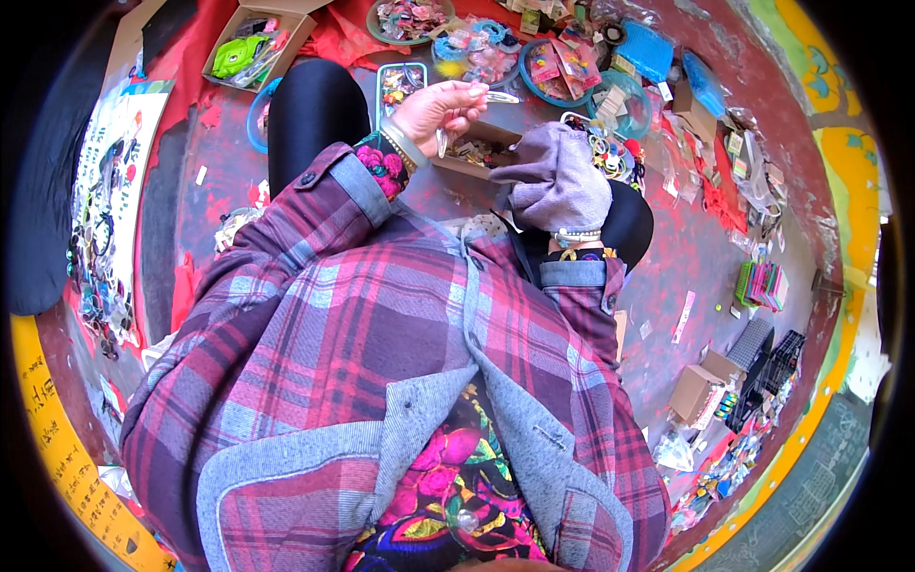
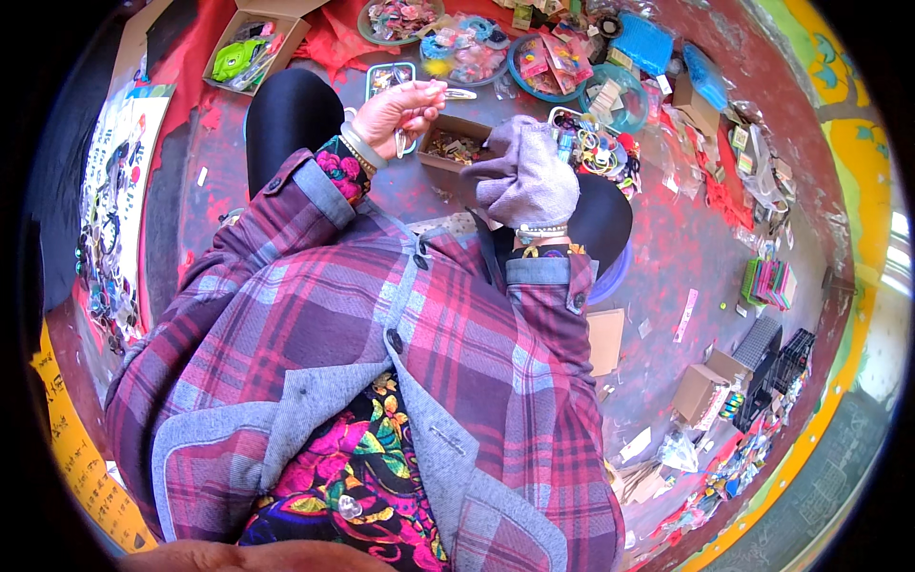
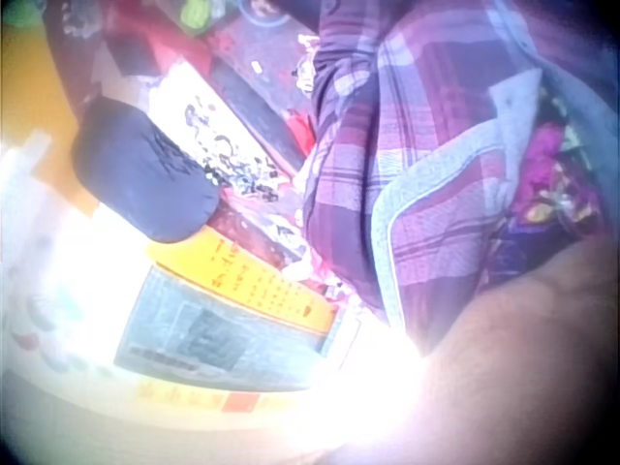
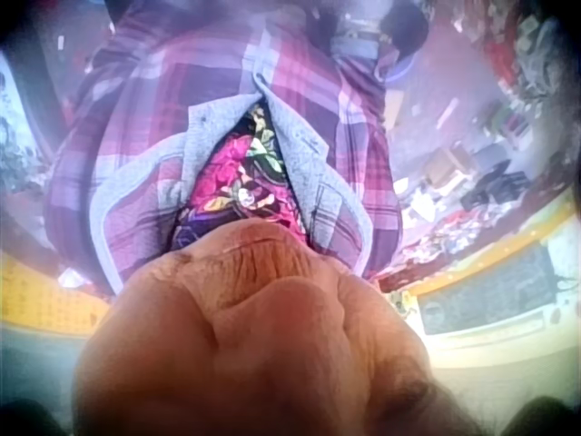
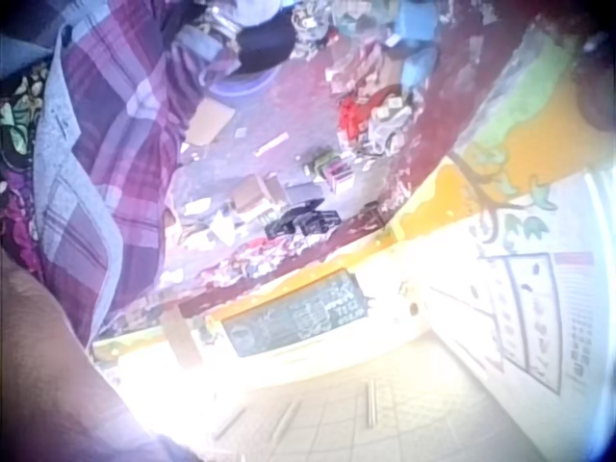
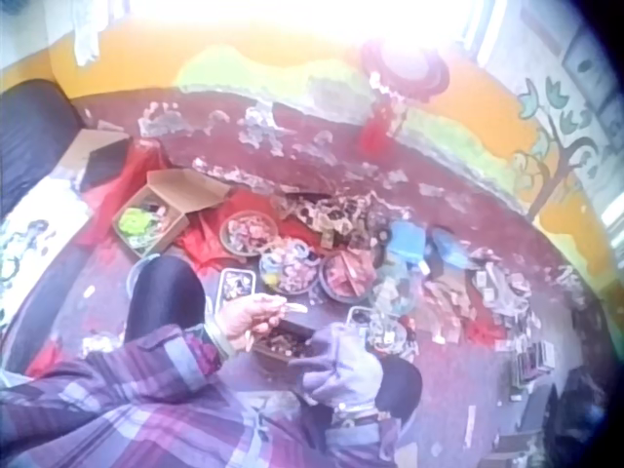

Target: The person sits on the floor and wipes small decorative trinkets with a cloth. They pick up items one by one from a plastic tray, wipe them, and place them into a cardboard box. The person handles various small objects, including a yellow duck and a red figurine.

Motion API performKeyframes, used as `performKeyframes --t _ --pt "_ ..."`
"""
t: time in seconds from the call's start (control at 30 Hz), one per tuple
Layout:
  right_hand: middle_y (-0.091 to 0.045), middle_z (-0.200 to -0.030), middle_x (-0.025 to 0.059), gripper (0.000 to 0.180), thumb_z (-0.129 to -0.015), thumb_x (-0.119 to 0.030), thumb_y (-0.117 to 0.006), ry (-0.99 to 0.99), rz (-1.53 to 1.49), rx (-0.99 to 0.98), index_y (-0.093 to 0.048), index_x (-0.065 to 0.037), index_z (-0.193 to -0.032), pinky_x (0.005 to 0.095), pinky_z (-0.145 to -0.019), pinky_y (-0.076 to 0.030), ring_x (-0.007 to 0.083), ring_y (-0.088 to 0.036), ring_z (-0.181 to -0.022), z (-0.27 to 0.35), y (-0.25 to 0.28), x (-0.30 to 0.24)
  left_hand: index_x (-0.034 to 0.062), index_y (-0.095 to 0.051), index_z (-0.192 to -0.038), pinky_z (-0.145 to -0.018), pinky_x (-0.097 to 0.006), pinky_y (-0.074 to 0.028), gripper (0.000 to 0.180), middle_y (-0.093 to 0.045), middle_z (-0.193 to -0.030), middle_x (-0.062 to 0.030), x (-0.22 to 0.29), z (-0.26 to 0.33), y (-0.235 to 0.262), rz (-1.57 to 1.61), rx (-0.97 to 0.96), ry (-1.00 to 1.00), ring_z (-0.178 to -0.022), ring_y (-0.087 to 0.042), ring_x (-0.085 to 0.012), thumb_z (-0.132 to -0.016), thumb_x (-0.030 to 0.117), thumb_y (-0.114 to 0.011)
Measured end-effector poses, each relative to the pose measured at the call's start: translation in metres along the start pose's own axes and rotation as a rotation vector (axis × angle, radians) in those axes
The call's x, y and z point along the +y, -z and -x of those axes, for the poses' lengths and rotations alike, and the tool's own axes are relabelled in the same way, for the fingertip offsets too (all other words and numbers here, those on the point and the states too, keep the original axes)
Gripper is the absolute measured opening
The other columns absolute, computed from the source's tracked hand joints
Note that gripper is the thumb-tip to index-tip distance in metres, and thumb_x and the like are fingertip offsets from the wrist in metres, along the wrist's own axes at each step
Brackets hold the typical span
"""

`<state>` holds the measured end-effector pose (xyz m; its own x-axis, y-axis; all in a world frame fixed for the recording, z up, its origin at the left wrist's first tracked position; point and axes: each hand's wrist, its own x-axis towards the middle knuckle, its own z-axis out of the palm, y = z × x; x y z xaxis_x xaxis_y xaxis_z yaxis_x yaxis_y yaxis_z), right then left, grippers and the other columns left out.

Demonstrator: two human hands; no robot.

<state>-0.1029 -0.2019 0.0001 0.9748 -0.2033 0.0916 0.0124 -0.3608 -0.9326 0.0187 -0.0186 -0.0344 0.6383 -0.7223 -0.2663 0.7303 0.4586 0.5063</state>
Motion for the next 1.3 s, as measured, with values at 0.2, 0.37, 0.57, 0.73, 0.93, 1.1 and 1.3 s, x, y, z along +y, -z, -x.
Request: performKeyframes --t 0.2,0.37,0.57,0.73,0.93,1.1,1.3 --pt "-0.053 -0.078 0.0073 0.028 -0.052 -0.014 -0.066 0.281 0.832 -0.019 -0.062 -0.008 -0.079 0.0351 -0.064 -0.046 0.0281 -0.057 -0.076 -0.010 0.000 -0.030 -0.0006 -0.055 -0.101 -0.045 -0.013 -0.038 0.020 -0.059 -0.084 -0.0056 -0.009 0.006 -0.011 -0.206 0.037 0.033 -0.066 -0.053 -0.0072 -0.083 0.007 -0.059" --pt "-0.054 -0.079 0.0091 0.028 -0.050 -0.018 -0.067 0.376 0.755 -0.037 -0.064 -0.007 -0.075 0.0352 -0.062 -0.043 0.0295 -0.054 -0.074 -0.016 0.002 -0.030 0.0015 -0.059 -0.099 -0.049 -0.015 -0.039 0.018 -0.060 -0.085 -0.0019 -0.017 0.007 -0.016 -0.423 0.006 0.056 -0.067 -0.052 -0.0042 -0.082 0.007 -0.060" --pt "-0.058 -0.083 0.0041 0.016 -0.082 -0.008 -0.057 0.141 0.072 -0.121 -0.054 -0.002 -0.096 0.0252 -0.063 -0.045 0.0126 -0.057 -0.073 0.000 -0.009 0.009 0.0042 -0.062 -0.093 -0.049 -0.016 -0.037 0.015 -0.056 -0.073 0.0040 -0.028 0.015 -0.032 -0.642 -0.046 0.157 -0.059 -0.049 -0.0020 -0.081 0.013 -0.064" --pt "-0.060 -0.085 0.0062 0.015 -0.083 -0.010 -0.056 -0.097 -0.316 -0.241 -0.053 -0.001 -0.095 0.0271 -0.060 -0.050 0.0140 -0.061 -0.075 0.005 -0.015 0.000 0.0036 -0.060 -0.094 -0.049 -0.016 -0.037 0.016 -0.056 -0.073 0.0031 -0.034 0.016 -0.026 -0.583 -0.128 0.151 -0.058 -0.049 -0.0027 -0.080 0.011 -0.064" --pt "-0.058 -0.084 0.0047 0.029 -0.054 -0.016 -0.071 0.489 0.623 0.083 -0.062 -0.011 -0.082 0.0317 -0.058 -0.048 0.0212 -0.058 -0.073 0.003 -0.004 -0.027 0.0032 -0.059 -0.098 -0.052 -0.015 -0.039 0.019 -0.061 -0.088 0.0006 -0.036 0.015 -0.030 -0.491 -0.170 0.184 -0.063 -0.051 -0.0039 -0.081 0.009 -0.063" --pt "-0.056 -0.086 0.0010 0.029 -0.055 -0.019 -0.067 0.364 0.859 0.288 -0.062 -0.016 -0.083 0.0302 -0.057 -0.047 0.0214 -0.057 -0.073 0.001 0.010 -0.040 0.0023 -0.058 -0.103 -0.047 -0.014 -0.035 0.022 -0.059 -0.085 -0.0004 -0.028 0.007 -0.017 -0.486 0.057 0.204 -0.060 -0.048 -0.0027 -0.082 0.009 -0.060" --pt "-0.050 -0.085 0.0109 0.035 -0.064 -0.023 -0.059 0.296 1.028 0.339 -0.046 -0.007 -0.092 0.0381 -0.070 -0.043 0.0317 -0.049 -0.078 -0.006 0.009 -0.093 -0.0009 -0.055 -0.100 -0.044 -0.013 -0.035 0.019 -0.057 -0.078 -0.0030 -0.045 -0.024 0.021 -0.330 0.181 0.245 -0.063 -0.051 -0.0049 -0.085 0.010 -0.056"
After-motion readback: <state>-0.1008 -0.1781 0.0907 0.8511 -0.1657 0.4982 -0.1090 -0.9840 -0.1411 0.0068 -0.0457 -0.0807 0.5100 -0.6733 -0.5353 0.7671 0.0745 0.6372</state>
